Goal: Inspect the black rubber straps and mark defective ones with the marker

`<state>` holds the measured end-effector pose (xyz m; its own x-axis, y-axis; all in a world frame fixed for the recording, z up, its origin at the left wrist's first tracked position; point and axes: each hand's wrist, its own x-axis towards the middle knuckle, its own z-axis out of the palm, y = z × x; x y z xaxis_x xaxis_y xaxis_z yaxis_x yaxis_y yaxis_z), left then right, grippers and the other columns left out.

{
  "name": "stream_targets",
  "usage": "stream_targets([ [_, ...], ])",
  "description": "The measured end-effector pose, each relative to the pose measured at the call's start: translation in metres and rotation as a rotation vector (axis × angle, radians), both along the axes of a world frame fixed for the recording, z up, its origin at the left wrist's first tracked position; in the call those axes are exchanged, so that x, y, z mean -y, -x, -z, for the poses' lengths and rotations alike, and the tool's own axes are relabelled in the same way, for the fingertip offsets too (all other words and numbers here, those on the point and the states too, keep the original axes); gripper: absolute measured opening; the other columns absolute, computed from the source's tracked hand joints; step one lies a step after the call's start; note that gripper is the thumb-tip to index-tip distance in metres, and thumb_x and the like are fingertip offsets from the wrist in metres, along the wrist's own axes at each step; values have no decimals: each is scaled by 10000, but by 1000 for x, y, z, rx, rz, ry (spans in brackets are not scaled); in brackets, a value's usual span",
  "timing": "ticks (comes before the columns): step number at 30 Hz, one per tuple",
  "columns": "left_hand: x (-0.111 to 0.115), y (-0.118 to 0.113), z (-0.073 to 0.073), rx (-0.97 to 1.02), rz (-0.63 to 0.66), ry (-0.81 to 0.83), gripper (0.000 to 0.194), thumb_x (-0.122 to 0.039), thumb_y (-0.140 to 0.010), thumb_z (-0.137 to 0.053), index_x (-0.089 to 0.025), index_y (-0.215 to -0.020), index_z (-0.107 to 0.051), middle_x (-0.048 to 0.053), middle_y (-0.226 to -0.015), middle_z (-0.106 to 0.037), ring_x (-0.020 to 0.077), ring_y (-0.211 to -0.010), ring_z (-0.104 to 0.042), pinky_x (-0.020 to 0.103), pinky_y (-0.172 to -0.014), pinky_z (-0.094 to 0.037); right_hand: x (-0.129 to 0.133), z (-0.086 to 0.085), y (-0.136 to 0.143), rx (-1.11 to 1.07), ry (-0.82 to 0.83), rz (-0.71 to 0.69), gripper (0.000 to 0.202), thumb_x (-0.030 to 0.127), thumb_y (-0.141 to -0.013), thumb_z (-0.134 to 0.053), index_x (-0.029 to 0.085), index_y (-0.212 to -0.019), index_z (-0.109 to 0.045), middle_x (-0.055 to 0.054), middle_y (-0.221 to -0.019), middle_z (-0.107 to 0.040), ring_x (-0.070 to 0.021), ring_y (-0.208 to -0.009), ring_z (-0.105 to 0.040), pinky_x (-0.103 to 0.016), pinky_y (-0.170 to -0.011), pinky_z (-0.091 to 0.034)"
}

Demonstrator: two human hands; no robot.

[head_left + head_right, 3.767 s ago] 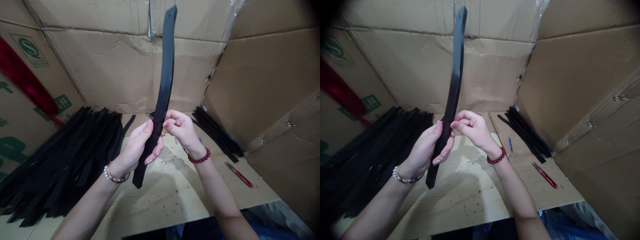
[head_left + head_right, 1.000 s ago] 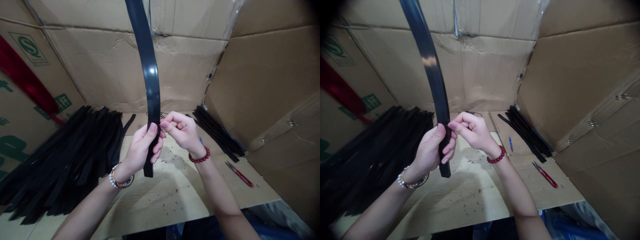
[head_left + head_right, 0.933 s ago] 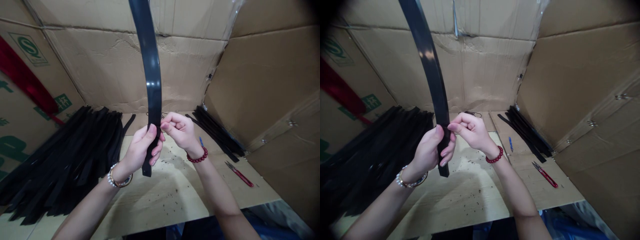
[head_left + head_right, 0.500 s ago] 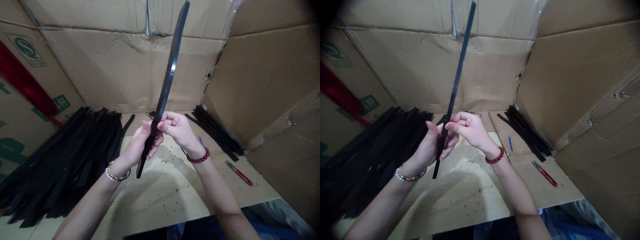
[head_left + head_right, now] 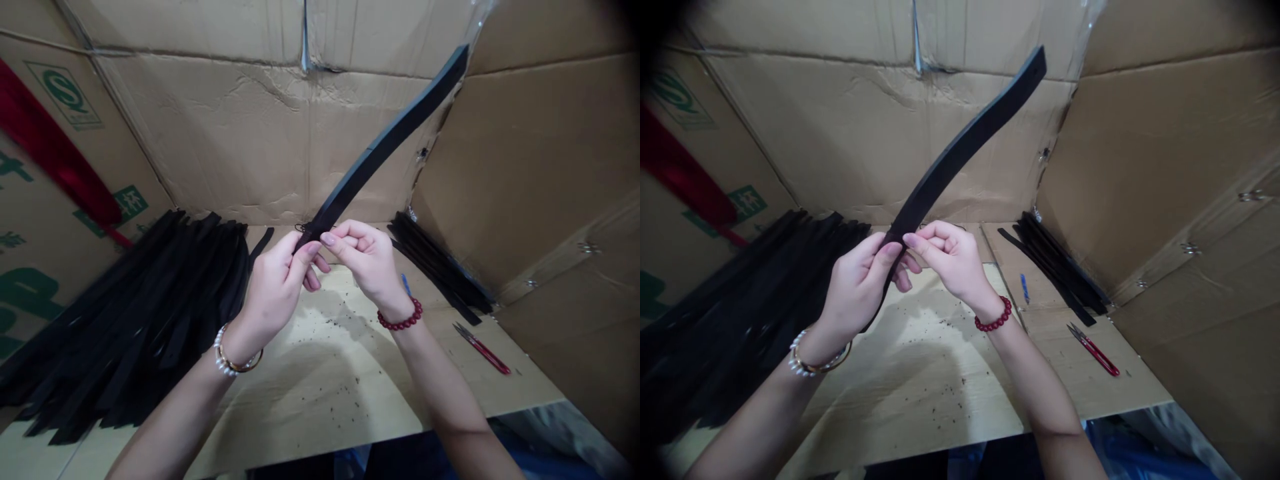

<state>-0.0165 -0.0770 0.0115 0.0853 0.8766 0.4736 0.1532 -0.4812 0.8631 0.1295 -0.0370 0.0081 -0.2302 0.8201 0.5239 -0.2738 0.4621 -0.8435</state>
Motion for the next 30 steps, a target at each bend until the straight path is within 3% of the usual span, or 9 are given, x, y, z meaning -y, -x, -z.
stream_targets([
  [6,9,-2,-4,261,247,156,466,-583,-964,-448,-144,-946,-603,21,-603,-655,114,-377,-567,206,-337,-435,1,0,-2,-46,54,-166,226,389,-795,-793,194,-855,-696,62,-519,-620,-81,-454,-585,-204,-488,-492],
  [10,2,4,2,267,452,308,665,-761,-881,-367,-148,-909,-623,-5,-474,-578,119,-265,-484,217,-272,-386,-2,4,-5,35,112,-378,348,431,-802,-776,179,-1038,-735,41,-576,-663,-91,-512,-646,-190,-518,-517],
  [13,-7,6,7,228,541,425,823,-862,-816,-212,-153,-845,-631,-21,-393,-501,114,-205,-408,211,-229,-302,-4,6,-3,53,120,-445,361,439,-774,-794,166,-1004,-738,13,-630,-710,-118,-588,-701,-206,-580,-558],
  [17,-15,3,8,206,418,355,827,-863,-815,-168,-163,-855,-607,-28,-454,-500,85,-268,-422,188,-282,-322,-2,3,2,-4,129,-318,340,455,-721,-829,182,-811,-647,18,-636,-722,-133,-517,-686,-240,-523,-560],
  [22,-18,-2,9,180,219,166,527,-693,-882,-495,-170,-914,-556,2,-714,-593,83,-515,-559,190,-475,-469,1,-3,0,81,3,41,366,466,-790,-771,204,-689,-536,36,-536,-649,-122,-484,-622,-238,-504,-479],
  [26,-17,-6,13,219,138,156,367,-528,-955,-524,-170,-880,-548,-13,-745,-550,43,-482,-468,168,-423,-370,-2,-2,-9,339,-211,309,332,450,-862,-706,187,-682,-615,37,-553,-607,-79,-486,-474,-236,-491,-334],
  [28,-17,-6,13,223,129,173,358,-511,-961,-522,-168,-866,-557,-14,-727,-538,36,-463,-435,164,-398,-321,-4,-2,-13,409,-273,357,315,429,-873,-701,184,-682,-651,51,-526,-536,-73,-488,-397,-246,-483,-276],
  [30,-16,-6,13,240,135,199,362,-516,-950,-540,-170,-844,-557,-11,-712,-539,39,-455,-429,167,-389,-306,-6,-3,-14,389,-234,308,304,422,-876,-698,182,-690,-671,65,-488,-461,-72,-471,-349,-250,-468,-243],
])
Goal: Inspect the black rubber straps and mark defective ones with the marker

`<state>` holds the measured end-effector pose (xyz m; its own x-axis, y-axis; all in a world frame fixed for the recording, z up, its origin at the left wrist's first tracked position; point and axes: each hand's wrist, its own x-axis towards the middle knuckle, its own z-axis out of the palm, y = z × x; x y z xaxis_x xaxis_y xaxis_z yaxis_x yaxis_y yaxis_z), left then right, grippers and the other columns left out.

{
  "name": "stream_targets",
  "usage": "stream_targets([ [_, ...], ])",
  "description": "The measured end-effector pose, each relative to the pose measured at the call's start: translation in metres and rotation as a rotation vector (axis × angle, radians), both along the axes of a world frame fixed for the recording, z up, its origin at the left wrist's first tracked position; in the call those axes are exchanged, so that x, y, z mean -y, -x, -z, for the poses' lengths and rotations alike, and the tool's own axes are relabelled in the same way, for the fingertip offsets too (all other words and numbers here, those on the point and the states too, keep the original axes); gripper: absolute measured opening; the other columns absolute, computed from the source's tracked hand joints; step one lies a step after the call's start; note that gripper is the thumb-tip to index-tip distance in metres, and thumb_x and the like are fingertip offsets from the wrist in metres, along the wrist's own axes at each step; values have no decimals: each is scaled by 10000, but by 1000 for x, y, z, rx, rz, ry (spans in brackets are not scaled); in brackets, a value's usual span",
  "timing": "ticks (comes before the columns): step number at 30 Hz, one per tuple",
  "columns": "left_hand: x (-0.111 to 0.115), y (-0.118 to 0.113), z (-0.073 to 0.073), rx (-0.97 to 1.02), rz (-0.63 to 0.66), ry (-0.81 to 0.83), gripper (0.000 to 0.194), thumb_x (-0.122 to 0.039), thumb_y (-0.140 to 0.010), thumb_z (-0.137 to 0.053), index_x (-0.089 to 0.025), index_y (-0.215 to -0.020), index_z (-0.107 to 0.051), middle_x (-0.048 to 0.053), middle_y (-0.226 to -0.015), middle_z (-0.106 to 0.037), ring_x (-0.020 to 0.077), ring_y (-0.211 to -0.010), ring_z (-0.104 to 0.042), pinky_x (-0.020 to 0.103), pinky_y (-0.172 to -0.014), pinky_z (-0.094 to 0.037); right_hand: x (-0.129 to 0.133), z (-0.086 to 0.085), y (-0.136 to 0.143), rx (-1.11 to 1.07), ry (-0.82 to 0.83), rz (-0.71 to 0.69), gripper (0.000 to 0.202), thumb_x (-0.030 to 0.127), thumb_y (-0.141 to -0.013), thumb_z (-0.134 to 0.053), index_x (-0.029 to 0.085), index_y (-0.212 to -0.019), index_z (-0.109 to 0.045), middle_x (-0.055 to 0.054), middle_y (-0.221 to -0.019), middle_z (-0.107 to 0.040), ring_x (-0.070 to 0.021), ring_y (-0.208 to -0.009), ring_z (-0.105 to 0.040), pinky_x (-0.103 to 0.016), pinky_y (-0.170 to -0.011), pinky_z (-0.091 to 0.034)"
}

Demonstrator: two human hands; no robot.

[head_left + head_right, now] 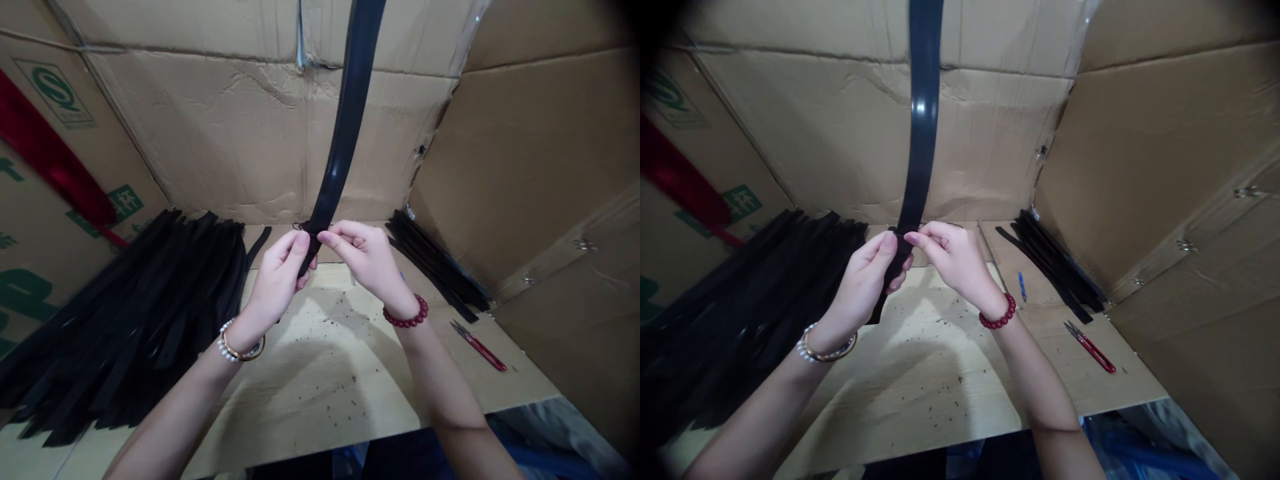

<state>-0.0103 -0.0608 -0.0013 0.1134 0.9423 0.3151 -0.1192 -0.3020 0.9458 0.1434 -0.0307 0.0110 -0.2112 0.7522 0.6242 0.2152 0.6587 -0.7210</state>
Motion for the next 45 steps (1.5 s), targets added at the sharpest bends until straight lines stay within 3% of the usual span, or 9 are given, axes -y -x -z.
stream_targets([
  [6,1,0,-3,114,19,102,409,-575,-916,-551,-175,-832,-577,-30,-627,-502,31,-382,-370,158,-336,-234,2,-5,7,-167,137,-223,243,350,-889,-688,177,-718,-681,32,-573,-645,-86,-515,-551,-234,-533,-409],
  [15,9,-1,-2,190,69,179,465,-622,-906,-527,-174,-788,-564,-61,-518,-437,26,-315,-331,146,-310,-227,4,-1,5,-210,132,-319,227,378,-870,-707,181,-760,-682,9,-668,-702,-104,-601,-637,-234,-591,-519],
  [21,11,7,-9,142,372,363,506,-650,-891,-520,-172,-731,-566,-82,-440,-365,28,-247,-281,140,-269,-188,-4,1,-1,-243,368,-609,315,409,-818,-764,182,-1018,-676,37,-614,-699,-105,-586,-671,-222,-624,-555],
  [24,8,5,-5,147,537,448,593,-737,-882,-426,-183,-702,-539,-91,-432,-332,42,-228,-273,164,-246,-223,-7,1,-4,-229,402,-676,309,430,-812,-765,160,-935,-679,21,-615,-705,-109,-565,-682,-213,-592,-558],
  [26,5,1,-1,135,492,332,610,-763,-877,-397,-183,-768,-550,-65,-486,-440,61,-274,-380,180,-277,-307,-7,1,-2,-270,424,-605,326,443,-778,-791,159,-826,-639,22,-586,-697,-105,-499,-657,-205,-522,-535],
  [31,0,-4,4,12,34,-49,334,-470,-870,-688,-158,-941,-590,-6,-757,-629,69,-532,-567,187,-487,-463,-6,2,9,-378,378,-379,423,455,-697,-846,179,-683,-525,42,-484,-641,-107,-421,-614,-204,-438,-482],
  [35,-1,-1,1,62,-21,-64,294,-405,-939,-608,-148,-797,-592,6,-701,-624,61,-508,-524,185,-472,-426,-1,2,14,-384,331,-370,361,434,-780,-789,193,-707,-530,44,-498,-644,-124,-454,-638,-247,-497,-538],
  [38,2,1,-1,193,69,-1,330,-441,-950,-575,-161,-775,-570,-27,-604,-559,45,-409,-442,167,-382,-342,2,0,12,-377,332,-425,258,390,-830,-749,186,-779,-599,16,-584,-709,-130,-509,-672,-256,-543,-561],
  [45,12,9,-7,313,490,220,403,-508,-950,-525,-143,-793,-591,-48,-486,-486,28,-271,-327,135,-286,-274,3,-2,7,-358,410,-606,263,368,-758,-818,159,-879,-714,42,-594,-694,-76,-556,-657,-192,-618,-555],
])
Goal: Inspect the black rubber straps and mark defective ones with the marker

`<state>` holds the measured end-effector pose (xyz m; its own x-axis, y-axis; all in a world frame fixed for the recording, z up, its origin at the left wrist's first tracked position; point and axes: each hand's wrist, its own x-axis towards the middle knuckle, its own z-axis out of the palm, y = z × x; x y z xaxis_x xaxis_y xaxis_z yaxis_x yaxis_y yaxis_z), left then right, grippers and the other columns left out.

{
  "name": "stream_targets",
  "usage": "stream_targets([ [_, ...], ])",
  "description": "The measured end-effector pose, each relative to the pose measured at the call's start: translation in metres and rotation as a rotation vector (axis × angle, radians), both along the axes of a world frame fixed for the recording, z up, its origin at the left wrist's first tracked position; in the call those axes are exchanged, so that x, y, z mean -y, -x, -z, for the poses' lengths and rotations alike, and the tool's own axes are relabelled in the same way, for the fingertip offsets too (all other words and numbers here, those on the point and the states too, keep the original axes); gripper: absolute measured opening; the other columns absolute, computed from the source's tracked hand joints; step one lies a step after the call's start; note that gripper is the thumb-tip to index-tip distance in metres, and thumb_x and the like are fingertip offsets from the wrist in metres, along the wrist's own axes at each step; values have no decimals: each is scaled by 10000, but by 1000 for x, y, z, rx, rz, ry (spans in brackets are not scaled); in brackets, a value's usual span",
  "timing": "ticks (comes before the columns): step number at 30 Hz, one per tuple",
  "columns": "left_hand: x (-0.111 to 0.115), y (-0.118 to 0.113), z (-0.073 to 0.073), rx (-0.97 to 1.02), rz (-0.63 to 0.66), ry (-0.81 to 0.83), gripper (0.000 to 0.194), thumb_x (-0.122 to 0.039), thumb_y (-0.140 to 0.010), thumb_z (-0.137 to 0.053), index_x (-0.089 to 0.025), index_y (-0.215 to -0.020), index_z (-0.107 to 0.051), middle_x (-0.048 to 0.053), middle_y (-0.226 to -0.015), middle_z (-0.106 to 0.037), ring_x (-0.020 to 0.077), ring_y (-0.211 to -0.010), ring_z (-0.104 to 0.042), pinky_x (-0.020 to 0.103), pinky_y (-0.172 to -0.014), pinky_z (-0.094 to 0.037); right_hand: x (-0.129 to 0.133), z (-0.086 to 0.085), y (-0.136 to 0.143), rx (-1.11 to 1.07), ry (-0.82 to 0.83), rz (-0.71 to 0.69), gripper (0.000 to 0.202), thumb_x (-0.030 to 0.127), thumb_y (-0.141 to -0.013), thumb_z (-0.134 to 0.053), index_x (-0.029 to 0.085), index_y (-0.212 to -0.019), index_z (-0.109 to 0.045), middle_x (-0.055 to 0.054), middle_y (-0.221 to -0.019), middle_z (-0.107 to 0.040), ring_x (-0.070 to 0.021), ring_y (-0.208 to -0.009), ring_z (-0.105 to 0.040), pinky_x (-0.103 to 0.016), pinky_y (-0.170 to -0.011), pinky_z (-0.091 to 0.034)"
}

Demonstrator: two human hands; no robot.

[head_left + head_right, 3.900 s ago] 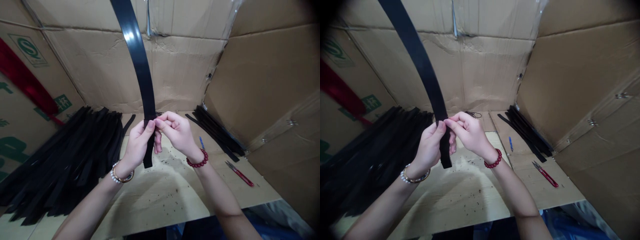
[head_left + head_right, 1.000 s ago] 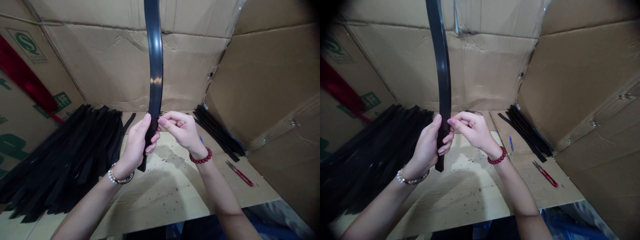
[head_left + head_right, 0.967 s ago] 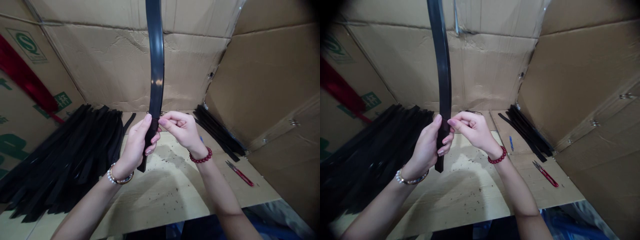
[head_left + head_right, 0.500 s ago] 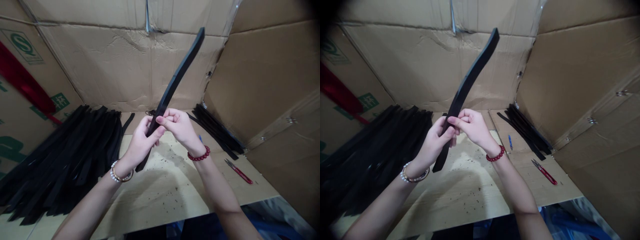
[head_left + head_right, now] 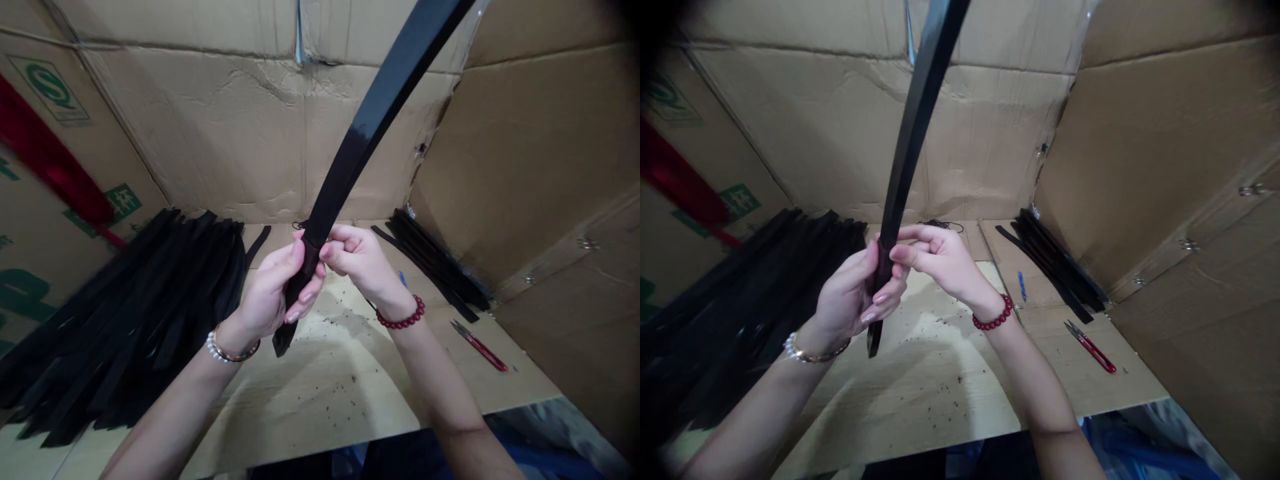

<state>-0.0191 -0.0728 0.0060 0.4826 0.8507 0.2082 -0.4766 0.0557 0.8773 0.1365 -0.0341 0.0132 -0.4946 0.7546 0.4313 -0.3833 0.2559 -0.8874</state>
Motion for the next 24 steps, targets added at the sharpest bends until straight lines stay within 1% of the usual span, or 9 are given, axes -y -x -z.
stream_targets([
  [3,1,1,-1,9,162,60,451,-546,-954,-487,-148,-757,-567,-39,-516,-497,20,-262,-314,136,-270,-259,3,1,3,-10,26,-36,299,415,-768,-802,160,-882,-697,29,-606,-708,-88,-526,-664,-191,-549,-544],
  [5,-1,-1,1,-4,156,57,509,-621,-927,-486,-151,-742,-550,-35,-544,-497,25,-284,-351,147,-284,-286,6,0,5,-18,37,48,308,418,-734,-827,173,-783,-647,32,-589,-699,-100,-499,-659,-192,-494,-525],
  [7,-5,-4,4,-32,-6,-5,521,-659,-907,-494,-156,-785,-553,-31,-582,-516,42,-342,-425,157,-323,-338,9,-1,5,-8,13,150,335,415,-742,-822,192,-701,-575,40,-557,-681,-113,-470,-651,-204,-463,-509],
  [10,-9,-9,7,-134,-309,-142,386,-551,-928,-559,-167,-891,-553,-10,-700,-592,74,-494,-558,182,-454,-462,11,-1,4,72,-94,325,332,432,-823,-750,198,-680,-561,34,-536,-667,-121,-450,-637,-221,-448,-471],
  [12,-10,-11,9,-198,-413,-194,305,-467,-936,-593,-170,-893,-538,-9,-741,-602,71,-534,-564,185,-495,-473,10,0,3,165,-190,462,330,436,-851,-721,187,-677,-593,32,-529,-658,-97,-440,-596,-216,-447,-420],
  [14,-11,-13,10,-219,-455,-194,291,-444,-949,-577,-170,-867,-527,-19,-716,-573,53,-496,-509,170,-444,-409,7,1,3,239,-263,551,334,425,-856,-721,175,-662,-616,39,-513,-643,-63,-418,-520,-211,-440,-359],
  [16,-12,-13,11,-200,-466,-170,310,-465,-963,-541,-172,-859,-530,-29,-681,-541,43,-447,-453,164,-387,-331,4,1,3,254,-273,531,330,426,-854,-722,169,-667,-633,44,-506,-635,-56,-417,-493,-211,-444,-350],
  [21,-12,-13,12,-93,-432,-101,299,-480,-952,-551,-195,-864,-538,-58,-606,-489,29,-377,-394,140,-341,-262,-4,2,0,161,-162,298,242,399,-861,-717,167,-791,-698,-4,-655,-728,-120,-608,-677,-250,-631,-530],
  [24,-8,-13,10,-87,-397,-71,316,-496,-943,-560,-194,-848,-542,-65,-573,-472,24,-348,-380,128,-322,-248,-7,3,-3,125,-149,220,213,375,-854,-727,170,-801,-707,-12,-712,-739,-125,-660,-693,-263,-692,-560],
])
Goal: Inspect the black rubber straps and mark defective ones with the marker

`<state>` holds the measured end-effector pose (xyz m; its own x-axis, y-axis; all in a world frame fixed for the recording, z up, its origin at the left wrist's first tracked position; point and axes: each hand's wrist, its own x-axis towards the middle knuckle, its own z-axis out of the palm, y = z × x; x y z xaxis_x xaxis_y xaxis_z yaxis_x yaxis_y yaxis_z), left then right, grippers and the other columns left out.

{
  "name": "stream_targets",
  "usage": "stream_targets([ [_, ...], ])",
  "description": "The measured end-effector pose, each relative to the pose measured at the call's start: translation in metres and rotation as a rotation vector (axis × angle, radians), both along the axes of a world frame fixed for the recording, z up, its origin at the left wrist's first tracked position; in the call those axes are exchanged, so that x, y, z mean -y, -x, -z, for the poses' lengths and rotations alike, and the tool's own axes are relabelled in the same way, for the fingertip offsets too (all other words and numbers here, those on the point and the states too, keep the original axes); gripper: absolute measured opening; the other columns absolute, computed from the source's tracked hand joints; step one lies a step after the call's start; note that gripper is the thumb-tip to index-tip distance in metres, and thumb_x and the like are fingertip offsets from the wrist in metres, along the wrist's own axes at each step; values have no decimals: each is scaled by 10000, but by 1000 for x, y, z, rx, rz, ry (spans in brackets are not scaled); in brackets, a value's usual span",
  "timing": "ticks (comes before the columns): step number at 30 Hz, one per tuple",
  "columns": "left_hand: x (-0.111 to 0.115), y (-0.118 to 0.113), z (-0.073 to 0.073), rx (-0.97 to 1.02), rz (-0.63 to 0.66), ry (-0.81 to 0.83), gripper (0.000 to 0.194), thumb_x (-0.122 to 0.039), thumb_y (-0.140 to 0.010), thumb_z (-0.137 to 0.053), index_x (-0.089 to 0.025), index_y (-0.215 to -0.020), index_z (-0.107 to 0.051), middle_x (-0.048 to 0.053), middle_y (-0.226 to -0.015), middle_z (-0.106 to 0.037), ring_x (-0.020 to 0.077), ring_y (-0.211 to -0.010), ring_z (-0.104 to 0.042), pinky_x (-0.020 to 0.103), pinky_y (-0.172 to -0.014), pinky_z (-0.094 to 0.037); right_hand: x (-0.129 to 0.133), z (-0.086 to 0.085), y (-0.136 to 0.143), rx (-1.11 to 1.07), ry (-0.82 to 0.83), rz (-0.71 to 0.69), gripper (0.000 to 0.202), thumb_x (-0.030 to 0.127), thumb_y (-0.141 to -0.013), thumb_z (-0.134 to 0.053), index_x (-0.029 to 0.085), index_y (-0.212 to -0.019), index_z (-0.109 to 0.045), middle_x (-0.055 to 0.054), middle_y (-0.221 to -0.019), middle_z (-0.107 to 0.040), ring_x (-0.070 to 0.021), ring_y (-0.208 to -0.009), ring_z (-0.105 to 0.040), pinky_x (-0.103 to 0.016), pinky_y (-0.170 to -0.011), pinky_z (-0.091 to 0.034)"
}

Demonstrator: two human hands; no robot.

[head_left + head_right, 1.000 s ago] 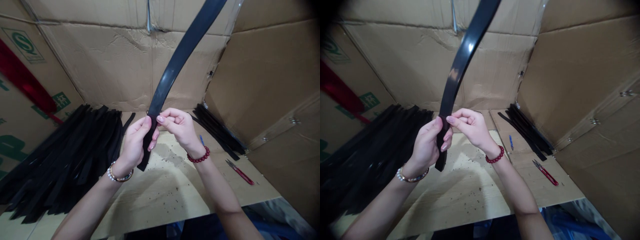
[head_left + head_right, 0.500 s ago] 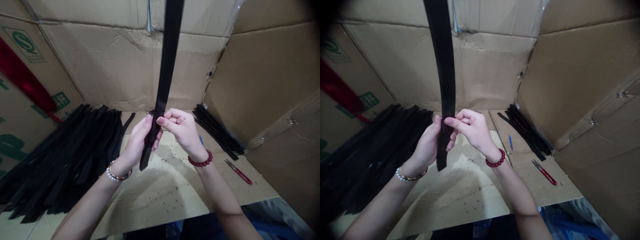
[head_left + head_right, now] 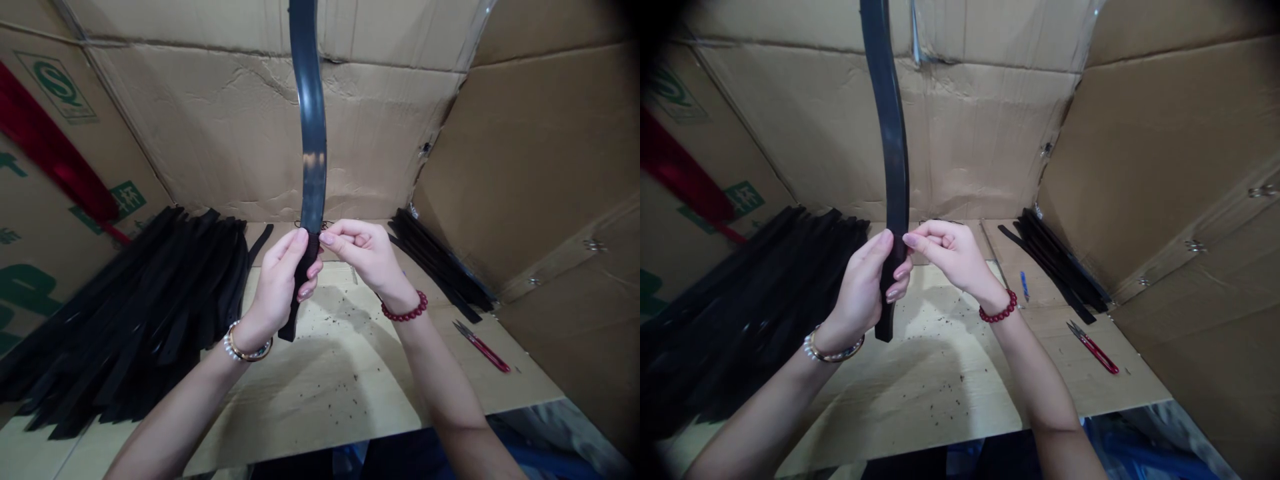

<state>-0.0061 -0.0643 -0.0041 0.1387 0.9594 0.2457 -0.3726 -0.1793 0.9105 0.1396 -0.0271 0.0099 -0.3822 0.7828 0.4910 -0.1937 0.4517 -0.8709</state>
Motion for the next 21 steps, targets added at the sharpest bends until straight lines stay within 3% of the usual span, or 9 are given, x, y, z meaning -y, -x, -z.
stream_targets([
  [5,7,1,-4,36,89,59,341,-510,-933,-570,-184,-833,-560,-69,-528,-465,22,-318,-361,119,-309,-247,-4,2,-4,-58,66,-81,222,371,-810,-776,171,-795,-679,2,-712,-721,-103,-661,-669,-225,-673,-548],
  [10,4,7,-4,9,380,205,463,-617,-904,-541,-174,-776,-577,-81,-452,-414,28,-251,-291,137,-260,-230,-9,6,-7,2,128,-289,332,456,-833,-742,162,-972,-678,42,-587,-656,-34,-421,-460,-158,-402,-329],
  [12,0,8,-2,-36,439,203,566,-713,-877,-484,-168,-758,-578,-67,-456,-439,40,-250,-309,161,-251,-254,-10,7,-6,6,130,-280,344,478,-818,-747,150,-883,-666,26,-578,-659,-50,-433,-506,-167,-415,-360],
  [15,-6,8,1,-129,260,39,577,-724,-874,-479,-160,-799,-576,-28,-569,-539,54,-345,-433,173,-316,-344,-11,7,-2,-40,162,-155,385,493,-762,-790,168,-735,-585,29,-528,-634,-89,-466,-581,-189,-454,-425],
  [18,-10,8,2,-298,-5,-125,381,-543,-881,-643,-169,-905,-579,-16,-754,-599,62,-517,-554,180,-467,-460,-11,5,3,-75,152,41,430,489,-717,-823,170,-657,-540,62,-456,-551,-63,-421,-498,-181,-414,-336],
  [21,-10,11,-1,-391,-143,-198,310,-472,-929,-607,-165,-889,-582,0,-807,-607,65,-568,-567,186,-513,-471,-7,3,6,-67,101,157,423,470,-694,-842,159,-624,-563,85,-428,-477,-36,-408,-379,-192,-405,-260],
])
